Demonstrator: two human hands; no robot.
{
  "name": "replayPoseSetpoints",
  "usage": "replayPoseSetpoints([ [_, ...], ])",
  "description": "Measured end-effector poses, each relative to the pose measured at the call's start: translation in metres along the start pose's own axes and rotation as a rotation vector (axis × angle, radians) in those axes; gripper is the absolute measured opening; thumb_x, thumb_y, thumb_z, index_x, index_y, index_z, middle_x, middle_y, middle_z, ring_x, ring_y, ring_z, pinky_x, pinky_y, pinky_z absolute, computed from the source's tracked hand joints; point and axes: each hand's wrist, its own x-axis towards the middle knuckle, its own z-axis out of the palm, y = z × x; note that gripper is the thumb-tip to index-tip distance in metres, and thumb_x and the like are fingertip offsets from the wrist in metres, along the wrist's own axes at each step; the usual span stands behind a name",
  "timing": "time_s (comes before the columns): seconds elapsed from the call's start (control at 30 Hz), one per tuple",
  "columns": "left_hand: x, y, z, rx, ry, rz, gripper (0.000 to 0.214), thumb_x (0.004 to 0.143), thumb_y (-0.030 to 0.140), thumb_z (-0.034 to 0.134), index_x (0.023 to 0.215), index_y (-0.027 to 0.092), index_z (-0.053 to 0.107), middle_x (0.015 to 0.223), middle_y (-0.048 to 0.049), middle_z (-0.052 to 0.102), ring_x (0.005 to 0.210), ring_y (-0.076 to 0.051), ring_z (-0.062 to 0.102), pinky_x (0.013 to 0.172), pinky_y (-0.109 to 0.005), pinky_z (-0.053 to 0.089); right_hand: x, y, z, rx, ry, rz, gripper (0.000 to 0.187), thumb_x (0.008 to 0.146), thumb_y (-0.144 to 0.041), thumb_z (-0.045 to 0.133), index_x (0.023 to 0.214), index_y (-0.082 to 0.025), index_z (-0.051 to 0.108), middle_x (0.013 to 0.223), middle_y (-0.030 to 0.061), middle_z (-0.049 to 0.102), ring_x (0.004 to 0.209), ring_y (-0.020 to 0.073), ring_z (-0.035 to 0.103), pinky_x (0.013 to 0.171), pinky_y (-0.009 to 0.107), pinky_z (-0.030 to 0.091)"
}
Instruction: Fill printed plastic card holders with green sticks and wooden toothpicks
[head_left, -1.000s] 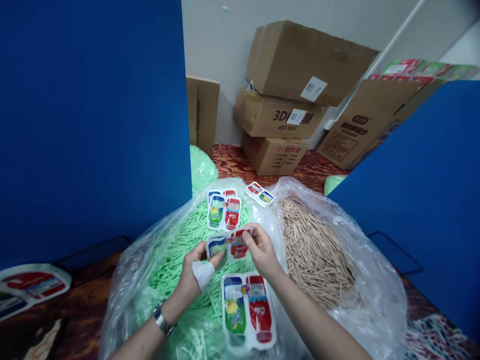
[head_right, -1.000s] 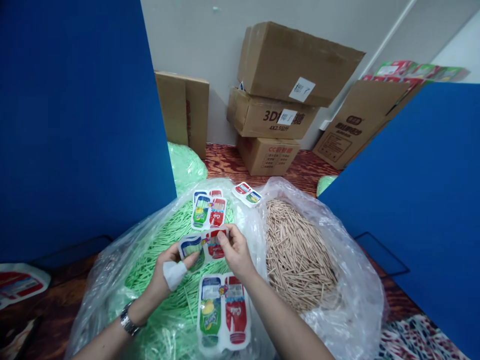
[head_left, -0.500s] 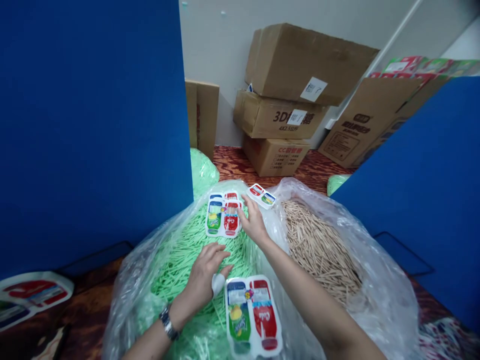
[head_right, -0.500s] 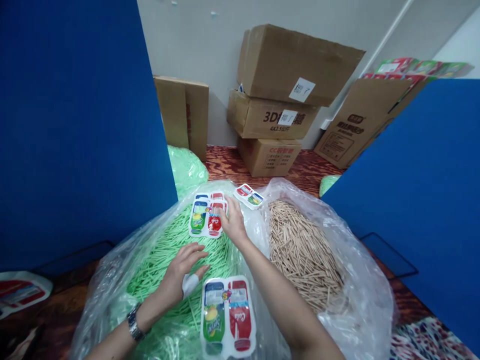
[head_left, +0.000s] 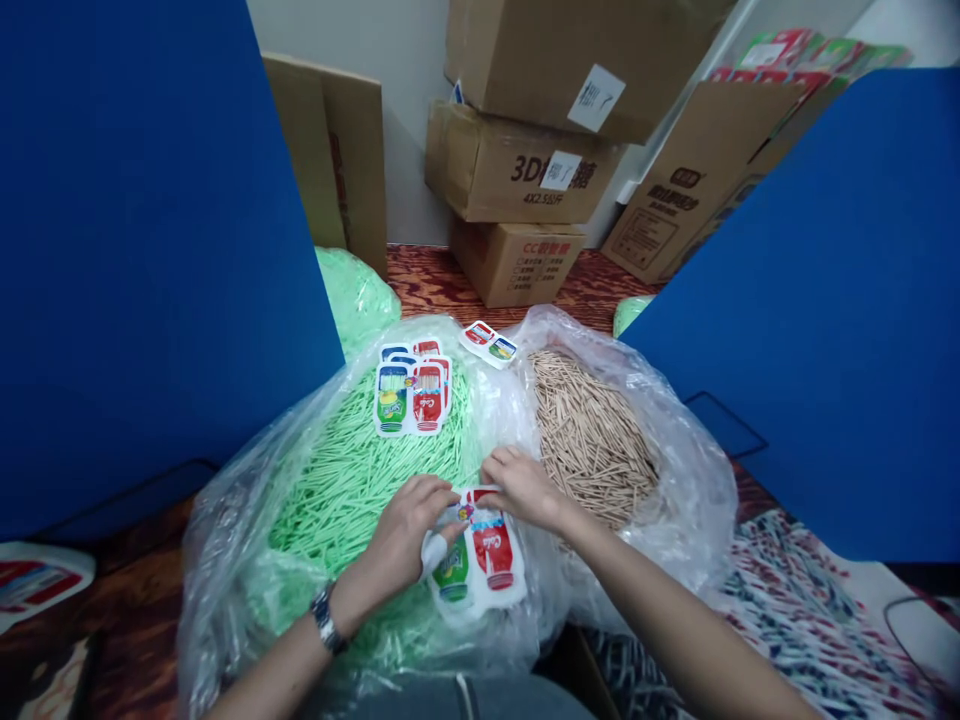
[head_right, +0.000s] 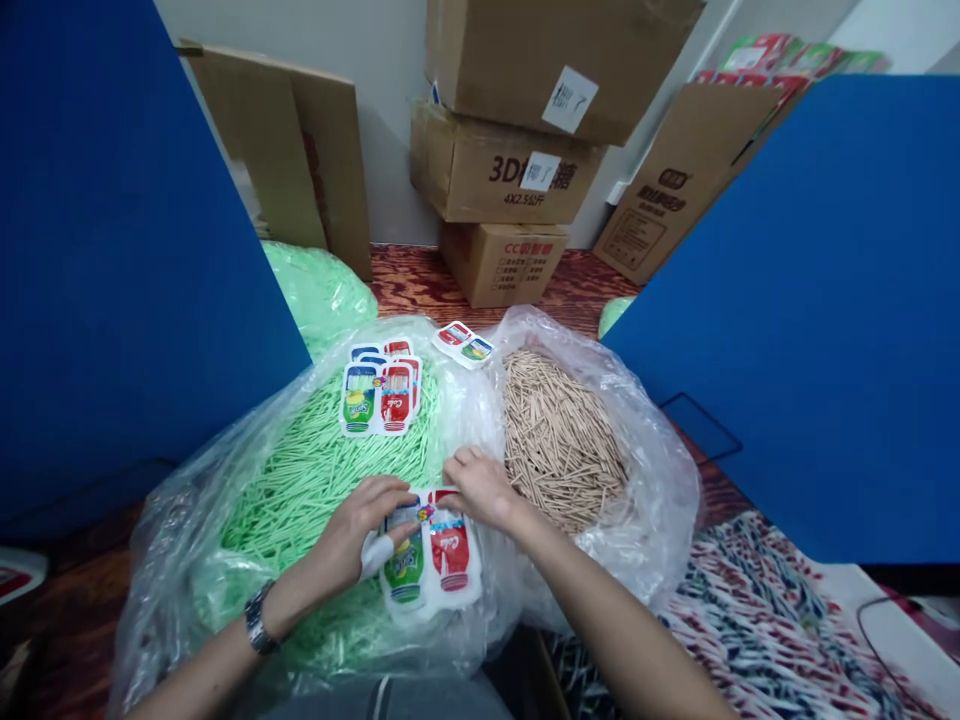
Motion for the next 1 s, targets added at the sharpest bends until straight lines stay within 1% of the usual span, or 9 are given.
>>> replayPoseSetpoints([
  [0.13, -0.010, 0.002, 0.006, -0.042, 0.001, -0.014, 0.024, 0.083, 0.027, 0.060, 0.107, 0.020, 0.063, 0.108, -0.0109, 0.065, 0.103, -0.026, 0.057, 0.089, -0.043, 0.048, 0.001, 0.003, 0.001, 0.046, 0.054, -0.019, 0.013, 0.087, -0.031, 0.055, 0.083, -0.021, 0.061, 0.080, 0.0028, 0.063, 0.082, 0.0177, 0.054, 0.073, 0.028, 0.038],
  [0.3, -0.019, -0.002, 0.011, -0.086, 0.043, -0.145, 0.048, 0.083, 0.031, 0.060, 0.129, 0.022, 0.049, 0.136, -0.0143, 0.049, 0.125, -0.029, 0.045, 0.101, -0.049, 0.039, -0.008, 0.000, -0.017, 0.160, 0.162, 0.059, 0.020, 0.092, -0.029, 0.044, 0.086, -0.020, 0.061, 0.078, 0.0046, 0.064, 0.076, 0.0182, 0.055, 0.067, 0.028, 0.039],
  [0.47, -0.016, 0.002, 0.020, -0.303, 0.121, -0.341, 0.092, 0.075, 0.034, 0.069, 0.147, 0.026, 0.012, 0.152, -0.0138, 0.023, 0.137, -0.033, 0.025, 0.108, -0.052, 0.029, -0.023, -0.029, -0.046, 0.915, 0.236, 0.105, 0.019, 0.089, -0.037, 0.049, 0.084, -0.019, 0.054, 0.069, -0.0028, 0.056, 0.059, 0.0102, 0.050, 0.054, 0.021, 0.038],
  [0.57, -0.011, 0.009, 0.026, -0.601, 0.168, -0.405, 0.106, 0.071, 0.038, 0.072, 0.148, 0.027, 0.000, 0.153, -0.0172, 0.019, 0.132, -0.034, 0.035, 0.101, -0.049, 0.040, -0.026, -0.057, -0.048, 1.426, 0.199, 0.159, 0.025, 0.085, -0.044, 0.054, 0.085, -0.020, 0.049, 0.068, -0.0050, 0.053, 0.056, 0.0080, 0.049, 0.051, 0.018, 0.037],
  [0.63, -0.008, 0.013, 0.029, -0.838, 0.195, -0.442, 0.115, 0.065, 0.043, 0.076, 0.147, 0.029, -0.004, 0.150, -0.0191, 0.025, 0.122, -0.034, 0.050, 0.092, -0.046, 0.050, -0.023, -0.074, -0.043, 1.712, 0.190, 0.157, 0.031, 0.080, -0.048, 0.060, 0.084, -0.020, 0.048, 0.068, -0.0051, 0.054, 0.057, 0.0078, 0.051, 0.055, 0.020, 0.041],
  [0.73, -0.005, 0.018, 0.029, -1.069, 0.215, -0.570, 0.108, 0.059, 0.046, 0.079, 0.144, 0.028, 0.017, 0.130, -0.0166, 0.055, 0.097, -0.032, 0.066, 0.077, -0.042, 0.058, -0.016, -0.089, -0.033, 1.969, 0.267, 0.196, 0.037, 0.074, -0.052, 0.065, 0.086, -0.022, 0.046, 0.064, -0.0059, 0.055, 0.054, 0.0090, 0.053, 0.057, 0.022, 0.043],
  [0.83, -0.002, 0.020, 0.025, -1.148, 0.162, -0.746, 0.070, 0.057, 0.044, 0.081, 0.118, 0.019, 0.057, 0.091, -0.0097, 0.074, 0.077, -0.029, 0.071, 0.068, -0.038, 0.059, -0.013, -0.091, -0.030, 2.017, 0.373, 0.205, 0.038, 0.075, -0.053, 0.064, 0.086, -0.023, 0.045, 0.061, -0.0065, 0.053, 0.055, 0.0097, 0.053, 0.058, 0.022, 0.043],
  [0.9, 0.000, 0.021, 0.019, -1.180, 0.112, -0.807, 0.050, 0.058, 0.041, 0.081, 0.100, 0.017, 0.067, 0.080, -0.0078, 0.075, 0.071, -0.028, 0.071, 0.066, -0.038, 0.059, -0.016, -0.085, -0.034, 1.886, 0.411, 0.178, 0.034, 0.078, -0.053, 0.060, 0.087, -0.023, 0.048, 0.064, -0.0056, 0.053, 0.056, 0.0096, 0.051, 0.057, 0.022, 0.043],
  [1.0, 0.002, 0.020, 0.011, -1.112, 0.074, -0.807, 0.038, 0.058, 0.035, 0.082, 0.088, 0.015, 0.072, 0.077, -0.0075, 0.075, 0.070, -0.028, 0.071, 0.066, -0.038, 0.059, -0.027, -0.066, -0.044, 1.420, 0.484, 0.079, 0.024, 0.083, -0.044, 0.057, 0.087, -0.021, 0.054, 0.074, -0.0023, 0.057, 0.063, 0.0099, 0.053, 0.061, 0.023, 0.043],
])
